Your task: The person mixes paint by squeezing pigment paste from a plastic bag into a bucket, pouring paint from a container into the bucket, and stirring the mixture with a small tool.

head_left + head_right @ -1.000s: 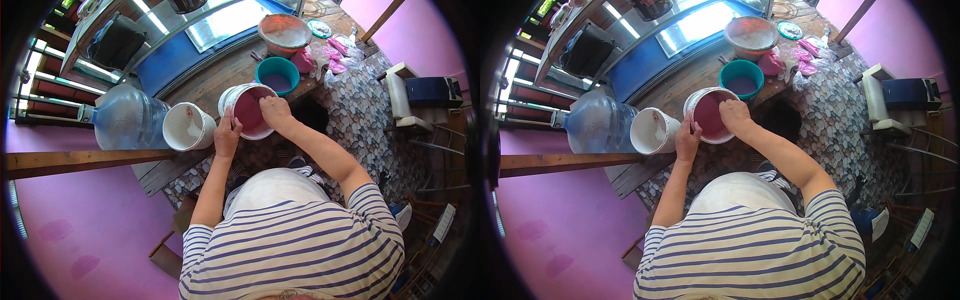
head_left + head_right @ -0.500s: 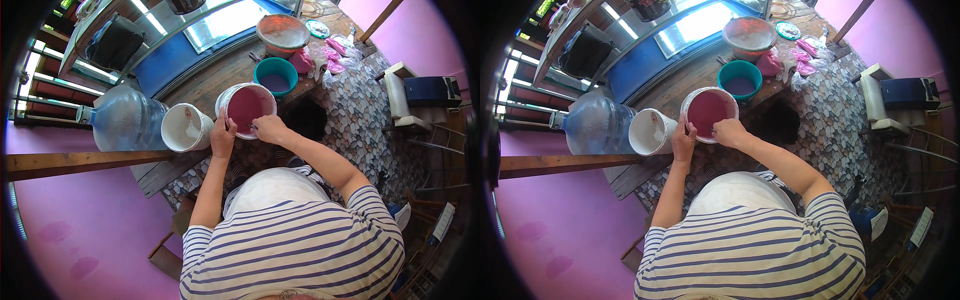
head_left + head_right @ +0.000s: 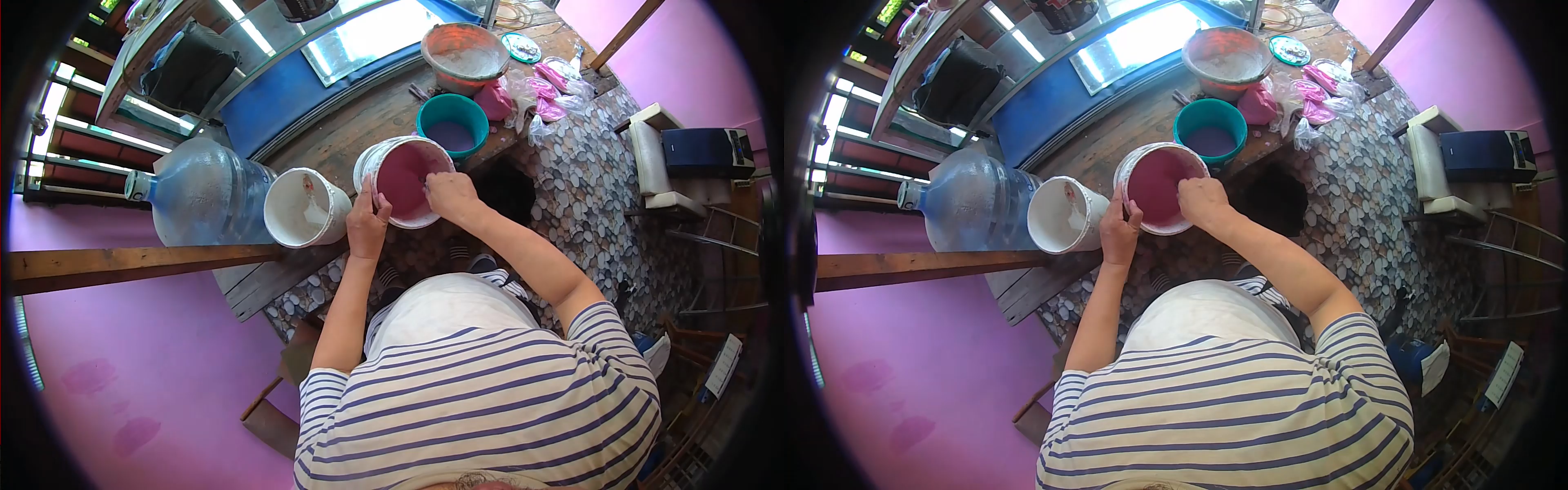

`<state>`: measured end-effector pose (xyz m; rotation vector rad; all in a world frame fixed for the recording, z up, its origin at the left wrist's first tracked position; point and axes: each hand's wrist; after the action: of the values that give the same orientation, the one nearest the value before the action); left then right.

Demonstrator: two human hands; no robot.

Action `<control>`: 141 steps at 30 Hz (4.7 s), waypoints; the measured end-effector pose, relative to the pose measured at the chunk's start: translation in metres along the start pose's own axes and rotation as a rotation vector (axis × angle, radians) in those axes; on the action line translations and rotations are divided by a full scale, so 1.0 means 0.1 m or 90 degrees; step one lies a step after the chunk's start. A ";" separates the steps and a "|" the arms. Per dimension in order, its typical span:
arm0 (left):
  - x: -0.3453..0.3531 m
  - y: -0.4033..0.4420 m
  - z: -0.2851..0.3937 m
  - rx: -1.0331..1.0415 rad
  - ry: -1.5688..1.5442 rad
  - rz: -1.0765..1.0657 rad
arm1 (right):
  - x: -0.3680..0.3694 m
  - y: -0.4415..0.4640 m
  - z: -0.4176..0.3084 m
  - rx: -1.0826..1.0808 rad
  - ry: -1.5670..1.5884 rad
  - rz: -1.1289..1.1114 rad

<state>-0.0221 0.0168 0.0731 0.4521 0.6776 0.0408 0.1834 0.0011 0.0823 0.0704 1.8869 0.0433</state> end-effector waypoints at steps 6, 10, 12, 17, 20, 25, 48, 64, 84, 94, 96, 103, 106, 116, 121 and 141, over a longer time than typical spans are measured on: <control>0.05 0.01 -0.06 0.075 0.004 0.052 | -0.10 -0.08 -0.19 0.011 0.090 -0.122; 0.03 0.01 -0.06 0.065 0.011 0.035 | 0.03 -0.05 -0.15 -0.026 0.156 -0.154; 0.02 0.01 -0.06 0.061 0.014 0.035 | 0.09 0.00 -0.12 -0.023 0.203 -0.136; 0.03 0.03 -0.07 0.080 0.005 0.055 | 0.08 0.01 -0.16 0.008 0.311 -0.049; 0.02 0.04 -0.06 0.072 0.015 0.047 | 0.09 0.01 -0.18 -0.013 0.278 -0.060; 0.04 0.05 -0.05 0.066 0.013 0.043 | -0.13 0.03 -0.16 -0.031 0.058 -0.175; 0.06 0.02 0.10 0.025 0.029 0.029 | -0.06 0.29 0.09 -0.076 -0.031 0.090; 0.06 -0.03 0.01 0.002 0.060 0.052 | -0.08 0.09 0.15 -0.238 0.122 0.016; 0.05 -0.02 0.03 0.029 0.062 0.062 | -0.05 0.15 0.19 -0.352 0.074 0.064; -0.06 0.07 -0.06 -0.040 0.043 -0.009 | 0.02 0.10 0.23 -0.453 0.016 -0.007; -0.07 0.09 -0.10 -0.047 0.042 -0.018 | -0.01 0.14 0.20 -0.439 -0.002 -0.013; -0.04 0.08 -0.12 0.024 0.030 0.029 | 0.11 0.23 0.09 -0.311 0.014 0.105; -0.04 0.09 -0.16 0.023 0.021 0.032 | 0.06 0.09 0.10 -0.323 0.012 0.060; -0.06 0.12 -0.14 0.016 0.037 -0.010 | 0.14 0.25 0.07 -0.221 0.010 0.148; -0.07 0.13 -0.12 -0.014 0.025 -0.023 | 0.12 0.05 0.07 -0.232 0.050 0.078; 0.02 0.20 -0.15 0.032 -0.033 -0.033 | 0.06 0.26 0.07 -0.255 0.056 0.162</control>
<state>-0.0273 0.0409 0.0701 0.4819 0.6407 -0.0374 0.1888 0.0277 0.0764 0.0342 1.9129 0.6037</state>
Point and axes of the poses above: each hand's wrist, its own y-axis towards the middle knuckle, its own x-axis out of the palm, z = x × y, and after that the axes turned 9 degrees about z, right-handed
